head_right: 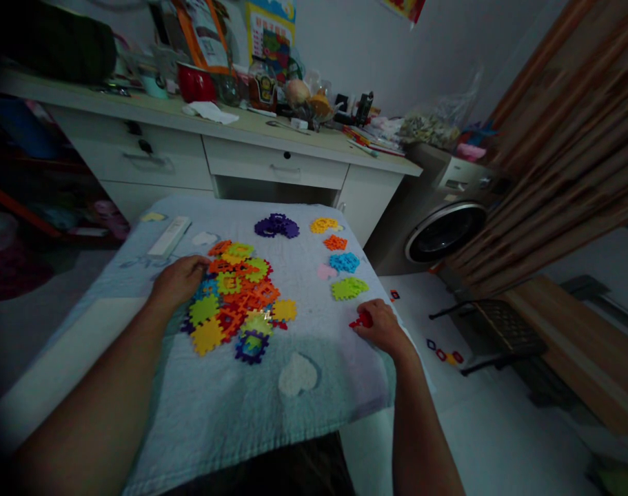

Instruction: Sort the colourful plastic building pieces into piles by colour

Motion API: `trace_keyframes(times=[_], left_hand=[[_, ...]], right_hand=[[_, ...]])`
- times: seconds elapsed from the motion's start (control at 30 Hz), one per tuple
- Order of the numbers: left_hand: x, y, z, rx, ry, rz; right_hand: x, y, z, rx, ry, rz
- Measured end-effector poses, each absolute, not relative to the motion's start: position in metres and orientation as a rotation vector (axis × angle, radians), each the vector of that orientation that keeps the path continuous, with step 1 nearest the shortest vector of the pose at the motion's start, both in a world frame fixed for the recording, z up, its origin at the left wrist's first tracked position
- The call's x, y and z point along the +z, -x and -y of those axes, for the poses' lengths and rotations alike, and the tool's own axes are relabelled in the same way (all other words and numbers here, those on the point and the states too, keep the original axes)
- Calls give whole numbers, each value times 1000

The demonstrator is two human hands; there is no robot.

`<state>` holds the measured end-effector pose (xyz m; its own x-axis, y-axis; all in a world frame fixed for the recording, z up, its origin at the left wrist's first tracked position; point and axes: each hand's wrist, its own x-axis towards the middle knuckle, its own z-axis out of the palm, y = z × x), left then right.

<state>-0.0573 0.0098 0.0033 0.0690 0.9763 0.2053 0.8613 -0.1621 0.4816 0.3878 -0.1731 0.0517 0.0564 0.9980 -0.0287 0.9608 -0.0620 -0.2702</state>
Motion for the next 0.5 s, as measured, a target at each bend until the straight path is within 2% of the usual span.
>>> trace_keyframes(times=[0.2, 0.37, 0.5], left_hand=[[5, 57, -8, 739, -2111, -1861], [6, 57, -7, 757, -2101, -1843], [8, 56, -7, 753, -2055, -1847]], right_hand=[[71, -355, 141, 262, 1915, 2080], [76, -284, 91, 384, 1632, 2265], [70, -223, 53, 452, 1565, 2344]])
